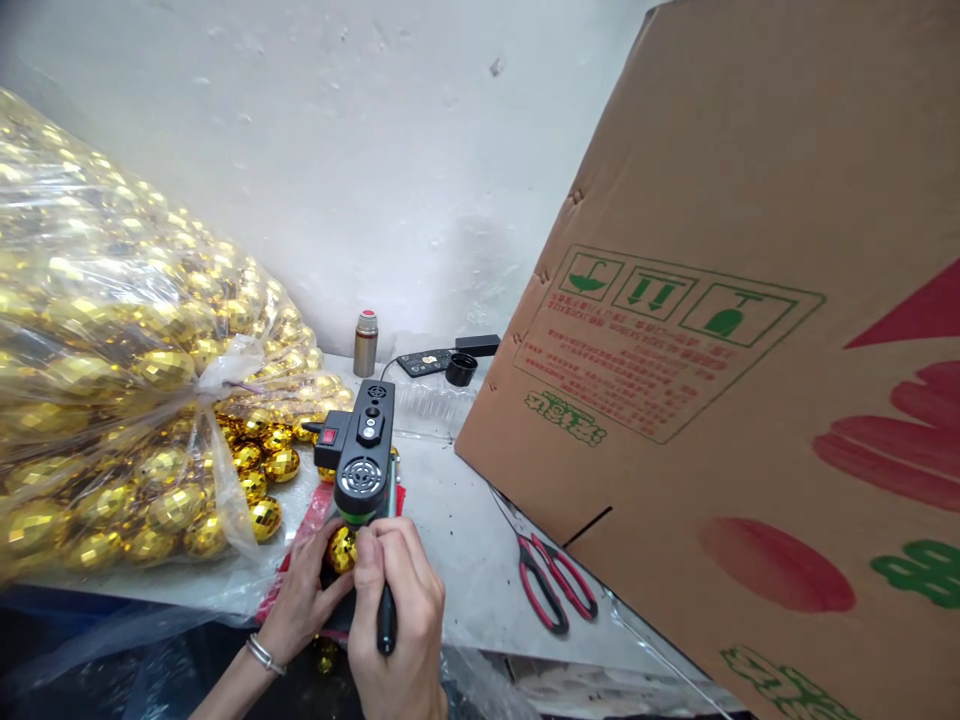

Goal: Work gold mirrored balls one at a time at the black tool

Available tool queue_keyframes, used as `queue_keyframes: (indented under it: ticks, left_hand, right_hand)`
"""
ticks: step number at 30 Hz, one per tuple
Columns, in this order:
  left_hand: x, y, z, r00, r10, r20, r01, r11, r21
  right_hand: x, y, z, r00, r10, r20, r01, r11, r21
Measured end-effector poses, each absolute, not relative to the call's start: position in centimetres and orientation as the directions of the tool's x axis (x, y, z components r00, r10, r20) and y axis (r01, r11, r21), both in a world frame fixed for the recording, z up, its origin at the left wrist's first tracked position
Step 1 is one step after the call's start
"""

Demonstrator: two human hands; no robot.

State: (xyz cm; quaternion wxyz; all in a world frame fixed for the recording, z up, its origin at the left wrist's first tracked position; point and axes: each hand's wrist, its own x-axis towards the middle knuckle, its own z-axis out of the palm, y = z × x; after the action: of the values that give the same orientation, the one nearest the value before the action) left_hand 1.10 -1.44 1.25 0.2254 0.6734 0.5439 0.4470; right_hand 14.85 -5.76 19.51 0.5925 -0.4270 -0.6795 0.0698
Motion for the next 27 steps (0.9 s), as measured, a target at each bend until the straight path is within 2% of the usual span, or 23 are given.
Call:
queue_keyframes:
  ticks: [8,13,17,23,27]
  left_hand:
    - [0.1,-2.2,2.0,0.154,0.922,0.355,0.507,-0.382,0.772]
    - [0.4,-1.8,2.4,0.149,0.925,0.348,0.547,-0.371,0.750]
    - [1.0,-1.0,3.4,0.186,0.939,0.288,0.570,-0.342,0.747]
    - [1.1,-0.9,4.0,0.241,0.948,0.208,0.576,-0.312,0.756]
    - [1.1,-1.0,3.7,0.241,0.949,0.203,0.583,-0.309,0.752]
  right_hand:
    - [14.5,-5.8,19.5,0.089,0.649,0.756,0.496,0.629,-0.599]
    - [14.7,-5.7,19.4,0.085,0.651,0.755,0.488,0.633,-0.601]
    - [14.9,-5.8,18.9,0.069,0.666,0.743,0.478,0.631,-0.611]
    - [14.1,-6.1,16.1,0.166,0.670,0.723,0.423,0.615,-0.666]
    - [13.5,-6.1,13.8,0.222,0.634,0.741,0.439,0.613,-0.656]
